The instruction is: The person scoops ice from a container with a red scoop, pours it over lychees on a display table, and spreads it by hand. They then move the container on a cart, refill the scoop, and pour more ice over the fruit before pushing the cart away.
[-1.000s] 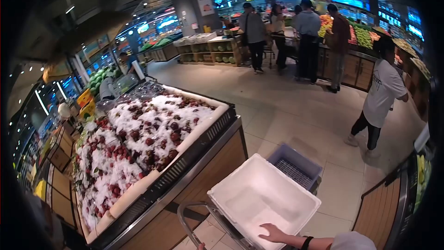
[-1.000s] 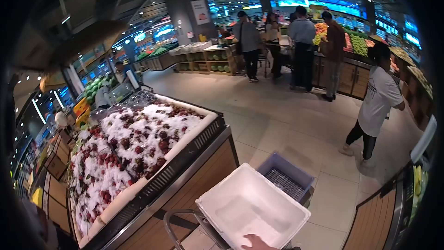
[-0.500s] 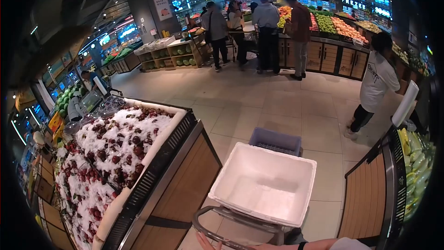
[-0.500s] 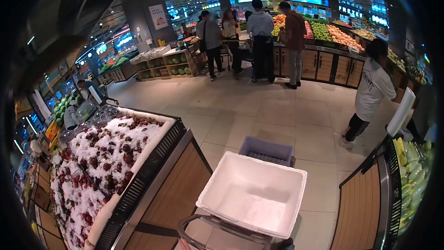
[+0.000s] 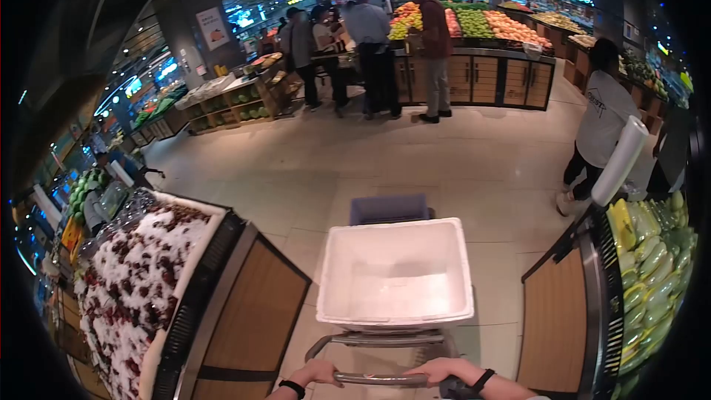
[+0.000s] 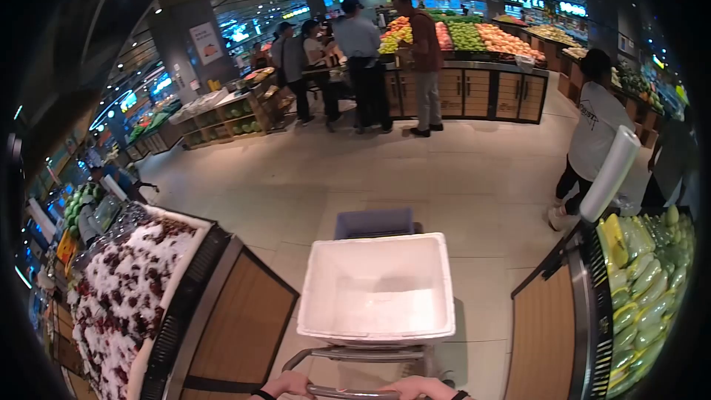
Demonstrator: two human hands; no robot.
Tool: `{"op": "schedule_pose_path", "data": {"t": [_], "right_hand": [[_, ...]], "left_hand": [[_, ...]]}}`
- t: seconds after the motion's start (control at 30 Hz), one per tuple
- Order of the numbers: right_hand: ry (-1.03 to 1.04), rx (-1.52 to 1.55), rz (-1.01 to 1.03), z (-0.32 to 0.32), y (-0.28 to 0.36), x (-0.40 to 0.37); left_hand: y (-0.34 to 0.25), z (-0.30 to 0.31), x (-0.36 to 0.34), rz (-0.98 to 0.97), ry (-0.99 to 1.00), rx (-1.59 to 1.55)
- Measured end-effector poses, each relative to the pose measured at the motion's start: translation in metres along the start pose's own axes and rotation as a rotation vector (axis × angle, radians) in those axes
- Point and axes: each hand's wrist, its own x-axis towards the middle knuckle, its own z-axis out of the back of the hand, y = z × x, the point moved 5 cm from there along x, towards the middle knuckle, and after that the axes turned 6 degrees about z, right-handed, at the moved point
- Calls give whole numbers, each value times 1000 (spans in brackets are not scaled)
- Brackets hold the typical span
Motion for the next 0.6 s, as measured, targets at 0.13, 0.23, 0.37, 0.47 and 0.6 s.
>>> {"op": "schedule_pose_path", "data": {"t": [0.13, 0.23, 0.37, 0.47, 0.6], "right_hand": [[-299, -295, -109, 56, -12, -81], [-432, -427, -248, 93, -53, -127], [-1051, -480, -295, 145, -101, -187], [-1188, -411, -497, 184, -153, -219], [-1092, -464, -467, 250, -217, -258]], "left_hand": [[-52, 9, 71, -56, 281, -113], [-98, 52, 100, -106, 366, -141], [-155, 94, 151, -182, 498, -554], [-178, 79, 232, -363, 292, -525], [-257, 143, 240, -419, 461, -541]]}}
